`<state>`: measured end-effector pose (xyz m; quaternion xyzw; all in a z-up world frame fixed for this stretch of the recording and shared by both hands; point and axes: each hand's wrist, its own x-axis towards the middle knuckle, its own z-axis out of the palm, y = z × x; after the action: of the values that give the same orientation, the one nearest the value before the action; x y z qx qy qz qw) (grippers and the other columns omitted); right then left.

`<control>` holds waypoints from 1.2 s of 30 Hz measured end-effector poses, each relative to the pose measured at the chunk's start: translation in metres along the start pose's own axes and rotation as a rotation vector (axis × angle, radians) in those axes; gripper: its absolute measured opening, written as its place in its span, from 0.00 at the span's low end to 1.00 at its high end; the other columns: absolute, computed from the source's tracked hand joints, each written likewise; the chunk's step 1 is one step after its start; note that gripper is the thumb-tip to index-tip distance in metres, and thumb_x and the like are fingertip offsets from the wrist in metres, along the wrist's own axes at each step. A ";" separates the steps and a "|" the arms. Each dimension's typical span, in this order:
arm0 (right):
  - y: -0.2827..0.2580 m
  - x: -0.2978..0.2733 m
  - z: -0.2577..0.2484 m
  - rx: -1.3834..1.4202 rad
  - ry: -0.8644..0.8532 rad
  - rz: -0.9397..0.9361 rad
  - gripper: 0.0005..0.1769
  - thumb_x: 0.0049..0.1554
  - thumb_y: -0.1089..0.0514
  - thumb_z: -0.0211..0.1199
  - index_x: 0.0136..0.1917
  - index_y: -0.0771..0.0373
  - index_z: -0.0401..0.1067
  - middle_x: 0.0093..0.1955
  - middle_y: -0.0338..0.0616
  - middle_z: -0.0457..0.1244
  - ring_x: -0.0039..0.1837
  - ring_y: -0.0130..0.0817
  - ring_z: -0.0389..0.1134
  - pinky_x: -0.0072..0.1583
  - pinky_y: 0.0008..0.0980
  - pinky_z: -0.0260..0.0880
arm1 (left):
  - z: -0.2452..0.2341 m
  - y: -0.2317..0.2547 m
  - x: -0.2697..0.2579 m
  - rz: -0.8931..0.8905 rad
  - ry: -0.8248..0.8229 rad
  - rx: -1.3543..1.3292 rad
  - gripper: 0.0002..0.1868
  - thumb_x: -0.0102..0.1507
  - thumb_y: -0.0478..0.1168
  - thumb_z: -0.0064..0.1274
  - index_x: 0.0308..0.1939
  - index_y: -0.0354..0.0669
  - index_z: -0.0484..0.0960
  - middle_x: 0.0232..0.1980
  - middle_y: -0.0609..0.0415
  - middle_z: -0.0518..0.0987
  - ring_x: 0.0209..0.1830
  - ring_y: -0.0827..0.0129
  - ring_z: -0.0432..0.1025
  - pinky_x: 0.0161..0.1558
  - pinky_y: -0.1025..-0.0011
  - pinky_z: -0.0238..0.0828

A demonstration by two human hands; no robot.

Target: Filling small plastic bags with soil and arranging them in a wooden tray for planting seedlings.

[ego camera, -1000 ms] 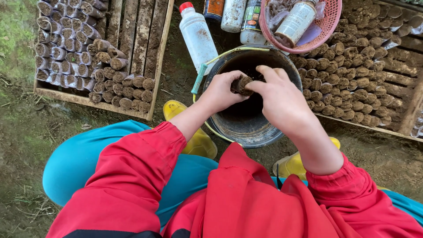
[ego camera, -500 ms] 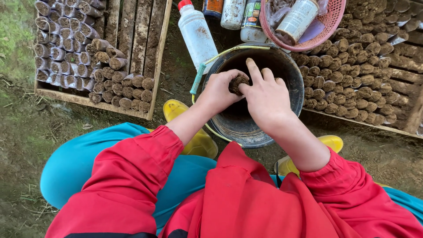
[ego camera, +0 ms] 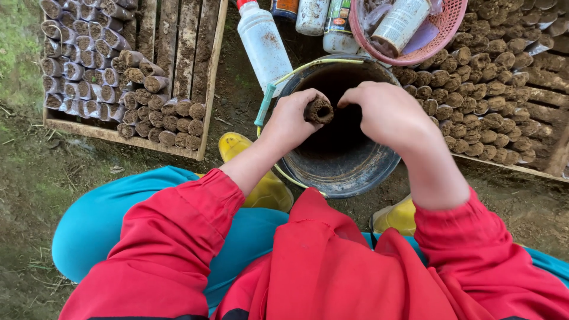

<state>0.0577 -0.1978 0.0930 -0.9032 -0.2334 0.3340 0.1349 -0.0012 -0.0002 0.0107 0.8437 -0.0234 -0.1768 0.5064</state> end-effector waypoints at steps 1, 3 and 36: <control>0.019 0.024 0.030 0.000 0.001 -0.002 0.24 0.57 0.75 0.51 0.58 0.56 0.76 0.59 0.51 0.68 0.60 0.58 0.69 0.54 0.58 0.72 | 0.001 -0.002 0.001 0.000 0.002 0.001 0.23 0.57 0.31 0.66 0.55 0.47 0.80 0.52 0.41 0.82 0.58 0.37 0.75 0.56 0.41 0.76; 0.055 0.072 0.089 -0.019 -0.033 0.081 0.17 0.55 0.66 0.56 0.57 0.67 0.74 0.55 0.65 0.69 0.59 0.67 0.71 0.58 0.61 0.73 | 0.001 -0.006 0.003 -0.032 -0.006 0.047 0.24 0.55 0.37 0.68 0.55 0.51 0.80 0.51 0.43 0.82 0.57 0.38 0.76 0.55 0.43 0.76; 0.097 0.106 0.169 1.372 0.079 0.189 0.16 0.43 0.75 0.70 0.48 0.72 0.78 0.38 0.58 0.69 0.37 0.46 0.74 0.36 0.39 0.76 | 0.010 -0.027 0.012 -0.094 -0.001 0.171 0.23 0.53 0.42 0.68 0.52 0.51 0.81 0.48 0.48 0.82 0.54 0.46 0.78 0.52 0.51 0.79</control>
<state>0.0478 -0.2122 -0.1285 -0.6415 0.1152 0.3834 0.6543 0.0035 0.0021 -0.0198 0.8840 0.0007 -0.1981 0.4235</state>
